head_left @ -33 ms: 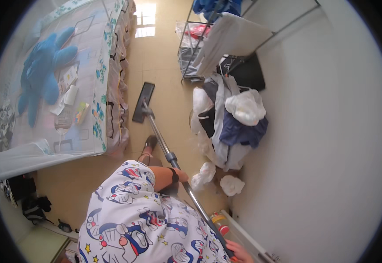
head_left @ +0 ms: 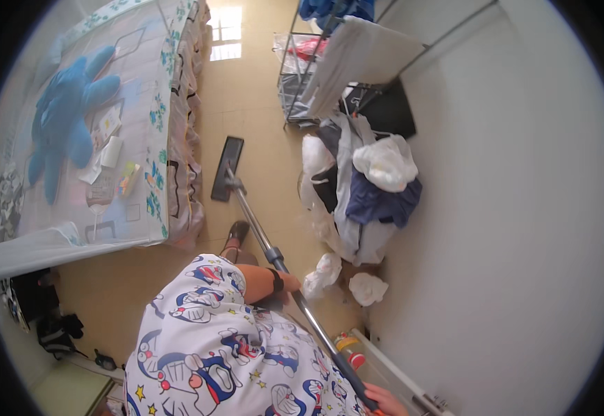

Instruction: The person uses a flat mop to clean the floor in a bedroom, moving it back and forth under the bed and around the room's edges.

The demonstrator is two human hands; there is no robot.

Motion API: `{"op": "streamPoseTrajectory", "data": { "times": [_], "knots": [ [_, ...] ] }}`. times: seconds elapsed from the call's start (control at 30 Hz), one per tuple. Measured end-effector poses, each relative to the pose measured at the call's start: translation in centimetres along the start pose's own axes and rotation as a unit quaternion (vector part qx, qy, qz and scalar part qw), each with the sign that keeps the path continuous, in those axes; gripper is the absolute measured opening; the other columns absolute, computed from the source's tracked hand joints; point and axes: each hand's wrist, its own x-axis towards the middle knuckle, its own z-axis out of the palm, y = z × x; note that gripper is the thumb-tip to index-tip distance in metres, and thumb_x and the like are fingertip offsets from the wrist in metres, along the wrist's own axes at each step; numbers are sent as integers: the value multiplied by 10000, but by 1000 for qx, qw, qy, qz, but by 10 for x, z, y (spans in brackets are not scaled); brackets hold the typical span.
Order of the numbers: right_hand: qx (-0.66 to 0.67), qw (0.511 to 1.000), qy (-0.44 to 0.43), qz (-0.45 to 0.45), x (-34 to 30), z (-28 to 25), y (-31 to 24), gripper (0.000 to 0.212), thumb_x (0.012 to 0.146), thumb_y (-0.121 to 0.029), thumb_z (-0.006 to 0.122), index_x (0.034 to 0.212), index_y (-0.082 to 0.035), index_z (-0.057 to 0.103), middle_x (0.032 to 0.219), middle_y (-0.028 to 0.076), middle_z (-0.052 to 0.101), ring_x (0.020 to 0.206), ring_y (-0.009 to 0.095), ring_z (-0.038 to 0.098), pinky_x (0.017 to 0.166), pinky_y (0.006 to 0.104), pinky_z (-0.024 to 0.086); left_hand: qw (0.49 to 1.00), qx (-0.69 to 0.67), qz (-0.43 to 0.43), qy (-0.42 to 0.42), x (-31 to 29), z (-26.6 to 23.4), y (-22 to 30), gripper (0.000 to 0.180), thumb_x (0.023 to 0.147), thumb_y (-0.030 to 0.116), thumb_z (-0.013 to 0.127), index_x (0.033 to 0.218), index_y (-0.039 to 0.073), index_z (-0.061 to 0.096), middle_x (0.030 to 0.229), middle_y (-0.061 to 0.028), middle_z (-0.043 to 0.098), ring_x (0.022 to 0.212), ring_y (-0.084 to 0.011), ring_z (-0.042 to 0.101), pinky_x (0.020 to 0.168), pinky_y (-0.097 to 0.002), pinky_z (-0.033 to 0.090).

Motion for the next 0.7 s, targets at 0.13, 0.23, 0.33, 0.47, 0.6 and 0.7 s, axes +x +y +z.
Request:
{"op": "streamPoseTrajectory", "data": {
  "times": [0.13,0.23,0.33,0.47,0.6,0.7],
  "knots": [
    [-131,965,224,-28,-107,38,-30,372,791,-209,570,1142,-94,520,856,-6,550,641,66,477,531,196,378,963,77,252,57,-19,52,74,138,799,198,525,854,76,561,856,-70,620,778,-204,613,657,-321,489],
    [-266,938,223,-18,-127,21,-34,392,780,-213,582,1148,-94,517,805,-15,542,645,62,458,550,201,376,831,-548,5,-98,-11,66,101,160,820,212,505,857,58,528,868,-88,609,783,-185,607,685,-303,493],
    [-271,941,183,-87,-128,39,-53,441,783,-190,572,1200,-89,471,694,-38,508,548,54,412,475,190,336,729,-674,-48,-110,-53,33,116,145,832,162,500,807,23,468,821,-95,549,807,-212,560,767,-318,465],
    [-335,922,138,-139,-114,52,-50,437,788,-144,540,1214,-95,458,657,-40,471,518,49,374,450,190,308,718,-688,-40,-97,-59,32,82,157,820,174,524,828,26,476,842,-123,568,806,-243,577,738,-334,486],
    [-345,898,112,-249,-86,62,-51,448,776,-131,547,1209,-67,449,677,4,523,549,83,416,502,219,362,732,-674,-67,-69,-44,16,60,167,802,177,538,830,24,478,859,-138,575,800,-246,585,741,-337,487],
    [-460,835,134,-272,-79,58,-35,455,771,-138,558,1201,-44,443,751,62,588,598,116,484,564,231,401,740,-664,-93,-59,-44,27,52,184,787,188,536,831,18,479,871,-151,580,797,-248,591,736,-338,490]
  ]
}}
